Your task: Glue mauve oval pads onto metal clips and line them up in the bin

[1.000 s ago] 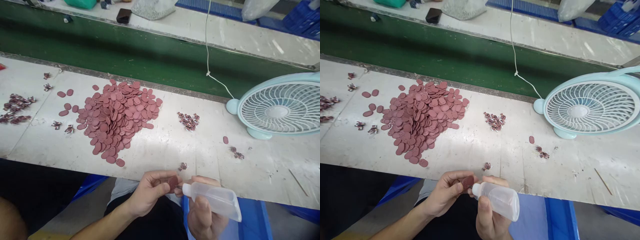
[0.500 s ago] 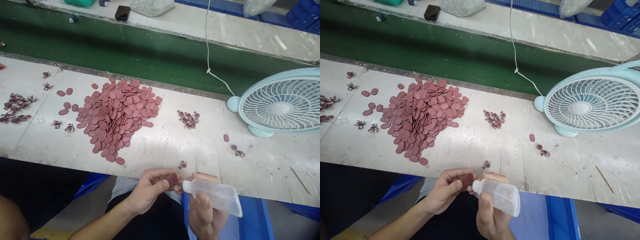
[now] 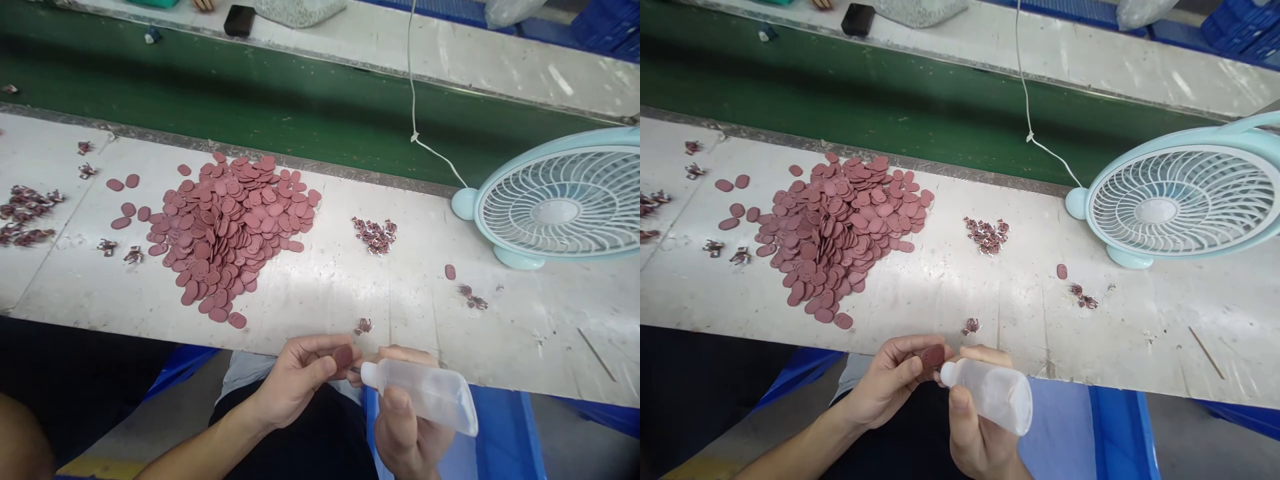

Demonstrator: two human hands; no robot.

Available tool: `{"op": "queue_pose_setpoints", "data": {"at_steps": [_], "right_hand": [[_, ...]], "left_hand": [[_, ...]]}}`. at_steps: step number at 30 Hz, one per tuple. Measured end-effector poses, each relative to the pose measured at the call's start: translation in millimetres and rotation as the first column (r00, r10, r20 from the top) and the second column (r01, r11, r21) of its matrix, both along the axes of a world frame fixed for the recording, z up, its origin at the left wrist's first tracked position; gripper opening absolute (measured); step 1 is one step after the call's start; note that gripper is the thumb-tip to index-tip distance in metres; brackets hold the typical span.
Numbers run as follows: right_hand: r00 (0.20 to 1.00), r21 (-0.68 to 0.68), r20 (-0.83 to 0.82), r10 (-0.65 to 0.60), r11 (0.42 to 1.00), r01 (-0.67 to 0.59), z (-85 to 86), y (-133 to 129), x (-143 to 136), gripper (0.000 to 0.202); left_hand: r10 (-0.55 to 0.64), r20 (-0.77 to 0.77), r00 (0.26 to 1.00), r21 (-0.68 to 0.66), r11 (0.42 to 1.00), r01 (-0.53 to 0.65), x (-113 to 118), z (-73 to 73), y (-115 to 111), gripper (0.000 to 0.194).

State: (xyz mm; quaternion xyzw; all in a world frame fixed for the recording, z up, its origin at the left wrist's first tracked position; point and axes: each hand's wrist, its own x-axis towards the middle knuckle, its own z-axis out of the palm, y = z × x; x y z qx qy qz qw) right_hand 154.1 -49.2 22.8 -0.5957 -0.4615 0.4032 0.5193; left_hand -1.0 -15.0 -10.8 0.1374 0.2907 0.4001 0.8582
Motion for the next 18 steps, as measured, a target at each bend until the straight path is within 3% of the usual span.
{"op": "queue_pose_setpoints", "data": {"at_steps": [3,6,8,9,10,11,12,14,15,16,18], "right_hand": [[0.956,0.072,-0.251,-0.154,0.982,0.177,1.1,9,7,0.022],[0.87,0.042,-0.463,-0.168,0.977,0.211,5.9,22,27,0.027],[0.771,-0.018,-0.615,-0.165,0.98,0.196,4.8,27,46,0.031],[0.683,-0.067,-0.709,-0.173,0.982,0.179,0.8,29,57,0.032],[0.552,-0.122,-0.813,-0.186,0.981,0.151,-6.1,30,68,0.032],[0.367,-0.166,-0.91,-0.195,0.98,0.107,-15.8,30,80,0.033],[0.13,-0.19,-0.973,-0.193,0.981,0.036,-27.7,31,91,0.033],[-0.351,-0.125,-0.923,-0.154,0.987,-0.104,-54.4,34,112,0.029],[-0.498,-0.068,-0.855,-0.145,0.983,-0.168,-66.7,37,121,0.025],[-0.578,-0.024,-0.804,-0.141,0.979,-0.204,-76.9,40,129,0.021],[-0.623,0.004,-0.768,-0.149,0.971,-0.238,-87.5,45,139,0.017]], "left_hand": [[-0.007,-0.007,1.0,-0.022,1.0,0.006,-3,-1.0,-1,0.03],[-0.013,0.033,0.999,-0.031,0.999,0.014,-6,-0.4,-1,0.03],[-0.01,0.059,0.998,-0.033,0.999,0.012,-8,0.6,1,0.029],[-0.007,0.067,0.998,-0.035,0.999,0.009,-8,0.9,1,0.029],[-0.002,0.072,0.997,-0.035,0.999,0.005,-9,1.0,2,0.029],[0.003,0.076,0.997,-0.034,0.999,0.0,-9,0.7,3,0.029],[0.009,0.079,0.997,-0.034,0.999,-0.006,-10,0.1,3,0.029],[0.023,0.079,0.997,-0.039,0.999,-0.02,-11,-2.4,4,0.028],[0.032,0.074,0.997,-0.045,0.999,-0.029,-11,-3.9,4,0.027],[0.041,0.068,0.997,-0.054,0.998,-0.038,-12,-5.5,4,0.026],[0.059,0.048,0.997,-0.071,0.996,-0.055,-15,-8.3,5,0.026]]}}
